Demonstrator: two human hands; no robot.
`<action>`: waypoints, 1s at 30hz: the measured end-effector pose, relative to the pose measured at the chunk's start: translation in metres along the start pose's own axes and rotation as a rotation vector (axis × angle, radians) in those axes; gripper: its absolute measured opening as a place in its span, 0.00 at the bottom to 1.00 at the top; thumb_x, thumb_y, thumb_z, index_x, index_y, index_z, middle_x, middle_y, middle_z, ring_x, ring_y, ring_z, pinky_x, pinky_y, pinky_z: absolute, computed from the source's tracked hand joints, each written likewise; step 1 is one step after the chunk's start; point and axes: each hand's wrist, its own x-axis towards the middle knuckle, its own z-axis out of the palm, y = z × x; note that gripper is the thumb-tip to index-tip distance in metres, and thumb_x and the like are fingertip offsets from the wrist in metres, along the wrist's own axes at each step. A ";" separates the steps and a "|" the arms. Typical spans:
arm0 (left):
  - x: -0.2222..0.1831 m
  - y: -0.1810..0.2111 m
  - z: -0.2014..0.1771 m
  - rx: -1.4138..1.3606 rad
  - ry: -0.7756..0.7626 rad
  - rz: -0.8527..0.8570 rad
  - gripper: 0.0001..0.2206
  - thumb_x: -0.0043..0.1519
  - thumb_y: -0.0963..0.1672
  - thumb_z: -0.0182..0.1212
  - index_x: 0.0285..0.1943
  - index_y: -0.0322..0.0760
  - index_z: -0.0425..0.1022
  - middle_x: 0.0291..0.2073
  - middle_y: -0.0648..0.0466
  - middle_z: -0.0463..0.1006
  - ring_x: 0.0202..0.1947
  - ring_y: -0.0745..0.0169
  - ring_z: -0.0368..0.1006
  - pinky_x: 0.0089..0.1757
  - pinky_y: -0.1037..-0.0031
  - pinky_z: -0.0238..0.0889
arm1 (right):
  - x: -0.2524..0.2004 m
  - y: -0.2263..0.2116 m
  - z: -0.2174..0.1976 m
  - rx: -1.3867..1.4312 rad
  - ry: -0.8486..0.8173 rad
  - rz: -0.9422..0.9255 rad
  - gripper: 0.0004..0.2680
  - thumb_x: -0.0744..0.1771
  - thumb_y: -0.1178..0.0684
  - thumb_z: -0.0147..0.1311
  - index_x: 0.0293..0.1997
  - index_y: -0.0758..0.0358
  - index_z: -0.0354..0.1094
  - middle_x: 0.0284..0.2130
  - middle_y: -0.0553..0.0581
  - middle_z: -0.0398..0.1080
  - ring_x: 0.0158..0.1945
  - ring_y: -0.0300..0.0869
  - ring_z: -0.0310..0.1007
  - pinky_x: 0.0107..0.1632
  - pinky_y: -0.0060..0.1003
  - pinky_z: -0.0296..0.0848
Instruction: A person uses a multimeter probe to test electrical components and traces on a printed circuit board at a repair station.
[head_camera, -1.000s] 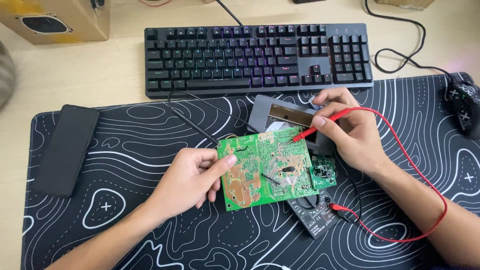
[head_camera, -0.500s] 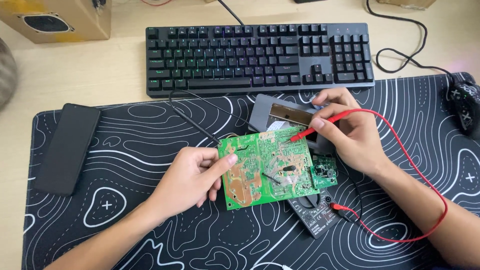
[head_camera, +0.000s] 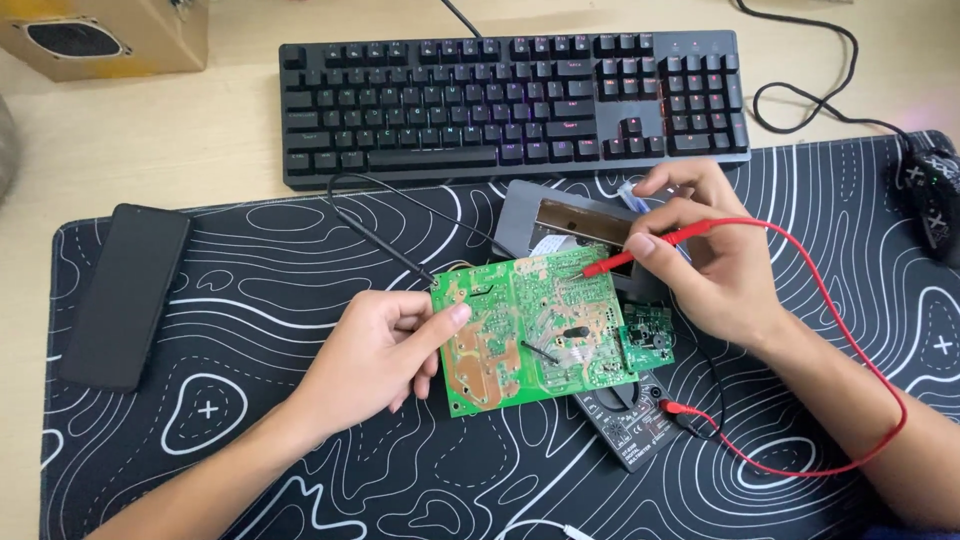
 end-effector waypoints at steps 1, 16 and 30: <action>0.000 0.000 0.000 0.000 0.000 -0.001 0.20 0.74 0.44 0.63 0.31 0.20 0.83 0.14 0.44 0.77 0.06 0.66 0.73 0.08 0.83 0.63 | 0.000 0.001 -0.001 0.000 0.000 0.001 0.05 0.73 0.59 0.62 0.40 0.67 0.81 0.60 0.67 0.67 0.56 0.52 0.70 0.63 0.50 0.70; -0.002 0.017 0.003 0.062 0.051 -0.259 0.24 0.76 0.48 0.68 0.25 0.33 0.74 0.17 0.48 0.79 0.13 0.62 0.75 0.14 0.75 0.62 | -0.011 -0.008 -0.002 -0.321 -0.009 -0.309 0.06 0.73 0.53 0.61 0.42 0.63 0.79 0.54 0.66 0.70 0.61 0.58 0.70 0.64 0.51 0.72; 0.002 0.033 -0.009 0.227 -0.054 -0.345 0.22 0.75 0.50 0.66 0.31 0.30 0.83 0.22 0.46 0.85 0.16 0.61 0.79 0.17 0.74 0.66 | -0.012 -0.020 0.001 -0.402 -0.113 -0.492 0.09 0.75 0.50 0.54 0.49 0.62 0.81 0.49 0.61 0.74 0.53 0.55 0.76 0.61 0.55 0.59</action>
